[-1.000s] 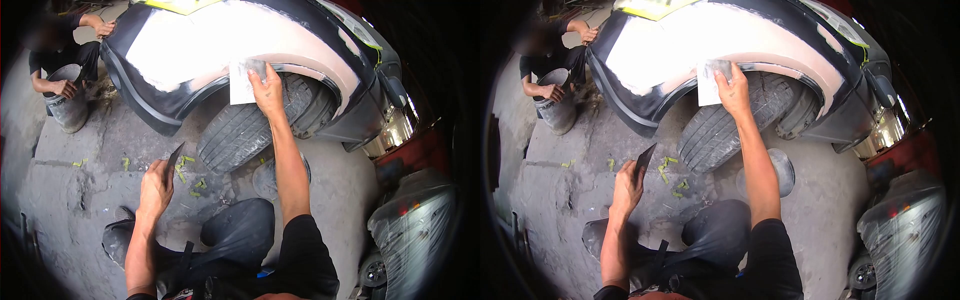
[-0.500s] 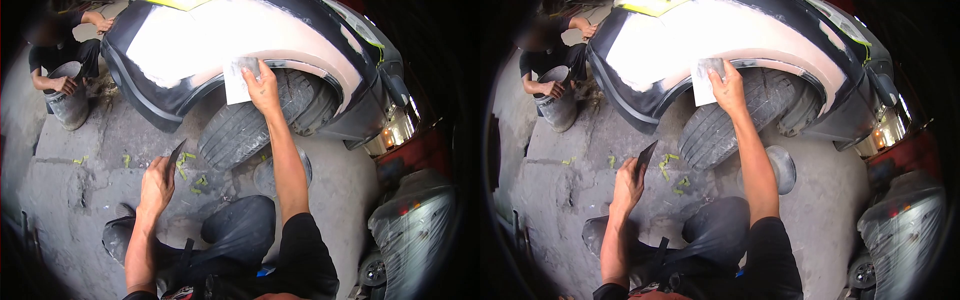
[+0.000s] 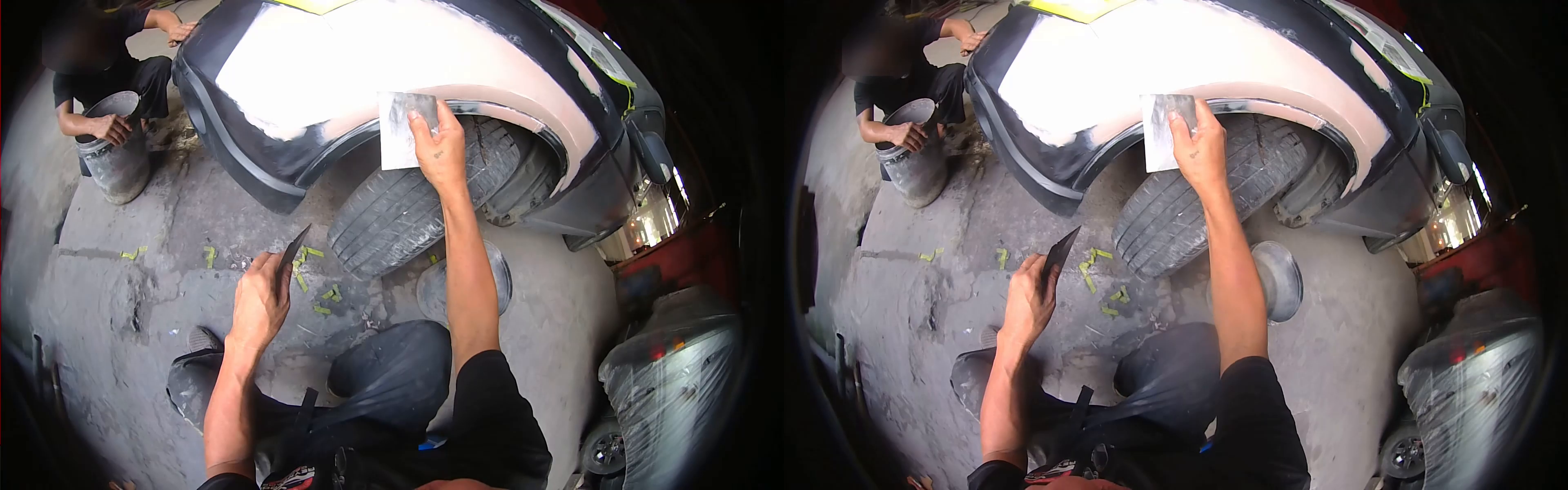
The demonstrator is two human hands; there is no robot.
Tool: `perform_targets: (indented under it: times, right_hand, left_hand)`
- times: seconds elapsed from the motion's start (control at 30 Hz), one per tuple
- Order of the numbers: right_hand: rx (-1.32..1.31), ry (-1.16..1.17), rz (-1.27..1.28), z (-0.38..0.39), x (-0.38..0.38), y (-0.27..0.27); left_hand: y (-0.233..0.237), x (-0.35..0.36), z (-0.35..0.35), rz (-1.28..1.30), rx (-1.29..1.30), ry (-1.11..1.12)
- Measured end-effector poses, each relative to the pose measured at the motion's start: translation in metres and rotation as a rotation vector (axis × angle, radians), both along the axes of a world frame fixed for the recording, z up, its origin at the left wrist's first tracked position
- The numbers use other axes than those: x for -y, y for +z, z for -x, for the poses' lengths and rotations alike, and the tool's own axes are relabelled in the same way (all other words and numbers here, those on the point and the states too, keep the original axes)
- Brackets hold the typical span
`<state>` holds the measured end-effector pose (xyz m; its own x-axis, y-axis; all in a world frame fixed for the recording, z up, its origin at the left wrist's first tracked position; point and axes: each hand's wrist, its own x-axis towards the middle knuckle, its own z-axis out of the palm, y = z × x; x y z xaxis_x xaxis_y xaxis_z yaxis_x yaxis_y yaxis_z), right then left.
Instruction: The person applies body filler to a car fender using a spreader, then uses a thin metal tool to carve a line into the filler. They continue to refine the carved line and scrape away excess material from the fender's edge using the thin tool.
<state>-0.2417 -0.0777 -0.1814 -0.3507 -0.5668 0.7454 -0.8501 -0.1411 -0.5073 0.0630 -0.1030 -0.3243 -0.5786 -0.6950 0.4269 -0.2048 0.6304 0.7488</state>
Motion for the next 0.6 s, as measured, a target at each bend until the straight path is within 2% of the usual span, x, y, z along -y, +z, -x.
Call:
perform_targets:
  times: [0.07, 0.17, 0.3, 0.4, 0.5, 0.53, 0.6]
  right_hand:
    - [-0.074, 0.006, 0.042, 0.005, 0.002, -0.001]
    - [0.093, 0.016, 0.046, -0.003, 0.0, 0.005]
    - [-0.052, -0.044, -0.022, 0.003, 0.001, 0.002]
    - [0.096, -0.026, -0.005, -0.004, -0.001, 0.003]
    - [0.034, -0.022, -0.011, -0.003, 0.007, -0.003]
    - [-0.082, -0.056, -0.02, -0.002, 0.011, -0.004]
    - [-0.088, -0.07, -0.011, -0.005, 0.011, -0.002]
  left_hand:
    - [-0.001, 0.0, -0.001, -0.002, 0.042, 0.01]
    - [0.0, 0.0, -0.003, -0.003, 0.05, 0.01]
    - [0.001, 0.0, -0.002, -0.002, 0.05, 0.002]
    - [0.001, 0.002, -0.004, 0.01, 0.057, 0.008]
    - [0.004, 0.0, -0.004, -0.006, 0.041, -0.002]
    - [0.004, 0.0, -0.003, -0.009, 0.04, -0.01]
    - [0.004, -0.001, -0.002, 0.009, 0.057, -0.013]
